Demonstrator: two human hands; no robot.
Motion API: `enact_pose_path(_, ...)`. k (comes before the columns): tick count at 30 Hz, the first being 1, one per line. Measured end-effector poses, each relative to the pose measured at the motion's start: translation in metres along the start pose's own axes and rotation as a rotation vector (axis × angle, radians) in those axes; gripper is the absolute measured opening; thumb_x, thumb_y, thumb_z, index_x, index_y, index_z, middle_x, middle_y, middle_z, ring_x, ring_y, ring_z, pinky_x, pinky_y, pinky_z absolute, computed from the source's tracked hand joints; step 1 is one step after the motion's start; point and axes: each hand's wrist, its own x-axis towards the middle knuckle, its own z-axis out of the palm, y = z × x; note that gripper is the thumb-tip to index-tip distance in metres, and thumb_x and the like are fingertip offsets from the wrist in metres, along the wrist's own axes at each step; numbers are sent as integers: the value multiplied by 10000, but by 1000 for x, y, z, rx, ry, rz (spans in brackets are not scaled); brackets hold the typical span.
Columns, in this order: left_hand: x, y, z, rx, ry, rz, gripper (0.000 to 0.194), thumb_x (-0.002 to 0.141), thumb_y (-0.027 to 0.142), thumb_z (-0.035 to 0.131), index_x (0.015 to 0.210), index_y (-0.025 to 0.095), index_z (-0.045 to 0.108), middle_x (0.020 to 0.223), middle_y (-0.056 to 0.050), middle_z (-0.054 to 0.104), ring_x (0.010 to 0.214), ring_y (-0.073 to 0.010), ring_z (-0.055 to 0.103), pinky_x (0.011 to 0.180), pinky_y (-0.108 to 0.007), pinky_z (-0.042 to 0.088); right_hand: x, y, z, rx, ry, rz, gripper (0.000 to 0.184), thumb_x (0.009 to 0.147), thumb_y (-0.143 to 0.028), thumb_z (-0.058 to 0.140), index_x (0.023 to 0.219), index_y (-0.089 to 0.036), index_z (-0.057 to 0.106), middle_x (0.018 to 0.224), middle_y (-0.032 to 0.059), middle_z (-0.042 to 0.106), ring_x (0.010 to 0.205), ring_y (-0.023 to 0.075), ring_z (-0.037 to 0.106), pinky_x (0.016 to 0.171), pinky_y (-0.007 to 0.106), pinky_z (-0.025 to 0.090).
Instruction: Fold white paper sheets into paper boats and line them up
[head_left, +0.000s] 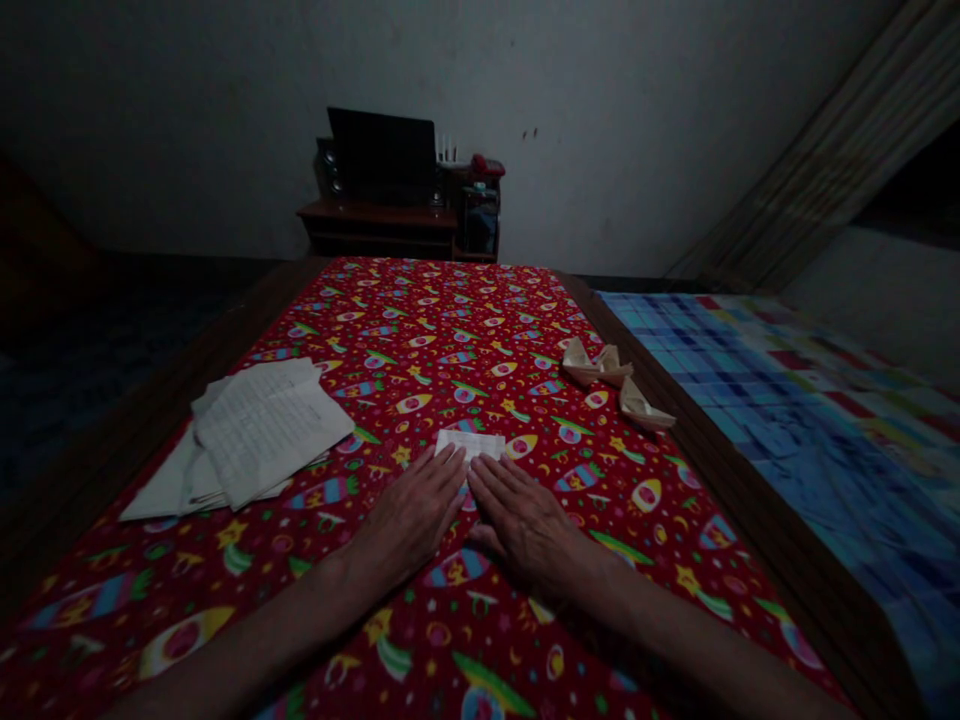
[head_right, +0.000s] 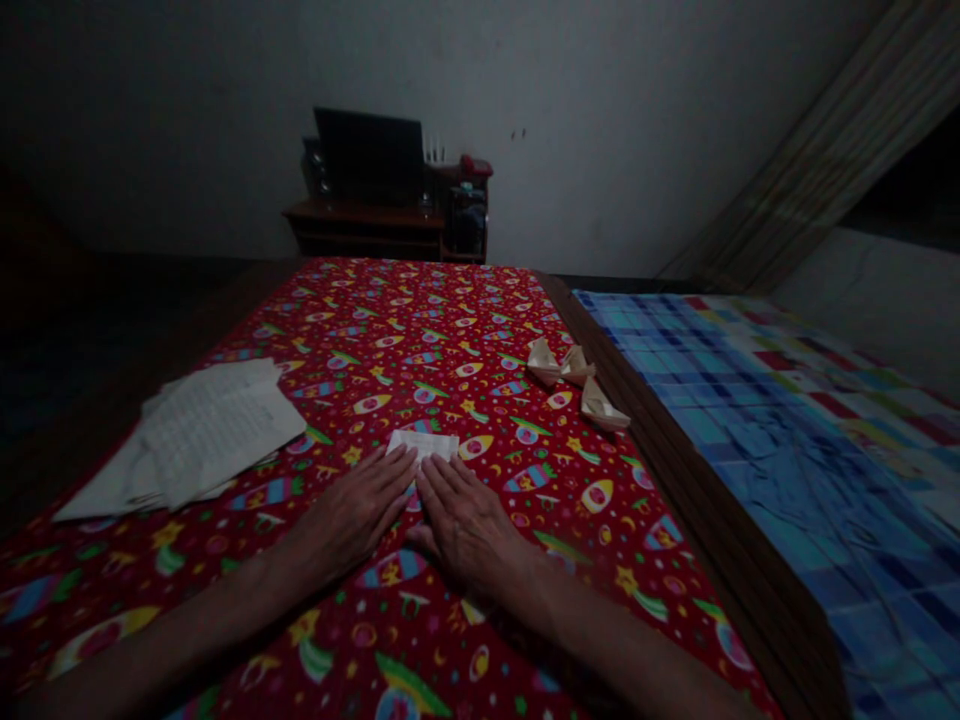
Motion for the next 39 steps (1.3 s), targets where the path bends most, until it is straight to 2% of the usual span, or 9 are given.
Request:
enact_pose_path(8, -22, -19, 0, 13, 12, -86, 347, 950, 244, 350, 1237, 178, 534, 1325, -47, 537, 1262, -190, 445, 1090, -408, 295, -17, 10, -1, 2, 49, 61, 496, 918, -354, 461, 1326, -72, 454, 1347, 154, 486, 1307, 252, 372, 1084, 425, 349)
enact_pose_path(11, -13, -13, 2, -6, 13, -41, 343, 948, 259, 359, 1220, 165, 545, 1306, -66, 552, 1279, -208, 424, 1098, -417, 288, -6, 7, 3, 15, 55, 41, 541, 914, -384, 464, 1342, -56, 428, 1362, 172, 463, 1324, 261, 339, 1089, 426, 340)
enact_pose_path(16, 10, -10, 11, 18, 13, -49, 455, 924, 309, 402, 1314, 77, 434, 1391, -157, 440, 1320, -252, 361, 1075, -412, 343, 13, 10, 8, 17, 68, 32, 579, 928, -409, 423, 1366, -34, 381, 1398, 194, 403, 1339, 260, 311, 1086, 436, 344)
enact_pose_path(22, 9, -21, 11, 55, 5, -89, 457, 927, 318, 406, 1325, 93, 431, 1393, -149, 437, 1312, -257, 374, 1067, -443, 350, 6, 22, 11, -43, 75, 125, 487, 921, -309, 448, 1318, -27, 442, 1362, 205, 450, 1308, 288, 362, 1059, 464, 370)
enact_pose_path(27, 1, -20, 13, 68, 51, -101, 452, 932, 341, 405, 1283, 66, 476, 1357, -161, 479, 1281, -268, 419, 1047, -440, 387, 8, 31, 6, -15, 143, 294, 354, 915, -263, 448, 1221, -100, 521, 1248, 156, 566, 1168, 272, 508, 982, 454, 434)
enact_pose_path(30, -3, -19, 18, 39, 93, -132, 443, 942, 323, 386, 1301, 73, 457, 1359, -152, 481, 1287, -251, 413, 1047, -421, 395, 10, 34, 2, -1, 199, 396, 393, 886, -322, 505, 1221, -116, 495, 1067, 150, 624, 979, 273, 576, 824, 437, 504)
enact_pose_path(34, -5, -18, 21, -14, 122, -159, 422, 943, 273, 377, 1316, 85, 436, 1408, -149, 419, 1318, -234, 368, 1055, -400, 392, 11, 32, 2, 59, 273, 397, 407, 885, -367, 499, 1225, -143, 477, 949, 134, 616, 866, 255, 576, 711, 391, 512)
enact_pose_path(36, -5, -18, 21, -25, 120, -166, 430, 943, 271, 372, 1334, 95, 411, 1440, -149, 367, 1328, -233, 351, 1053, -396, 395, 11, 30, 4, 152, 290, 409, 374, 874, -356, 515, 1191, -158, 496, 953, 124, 620, 864, 243, 584, 719, 376, 509)
enact_pose_path(39, -5, -18, 19, -46, 117, -178, 457, 941, 266, 370, 1366, 100, 361, 1465, -154, 319, 1337, -239, 333, 1053, -394, 393, 14, 29, 9, 412, 278, 486, 268, 840, -304, 549, 1080, -186, 543, 843, 53, 633, 725, 181, 599, 630, 296, 506)
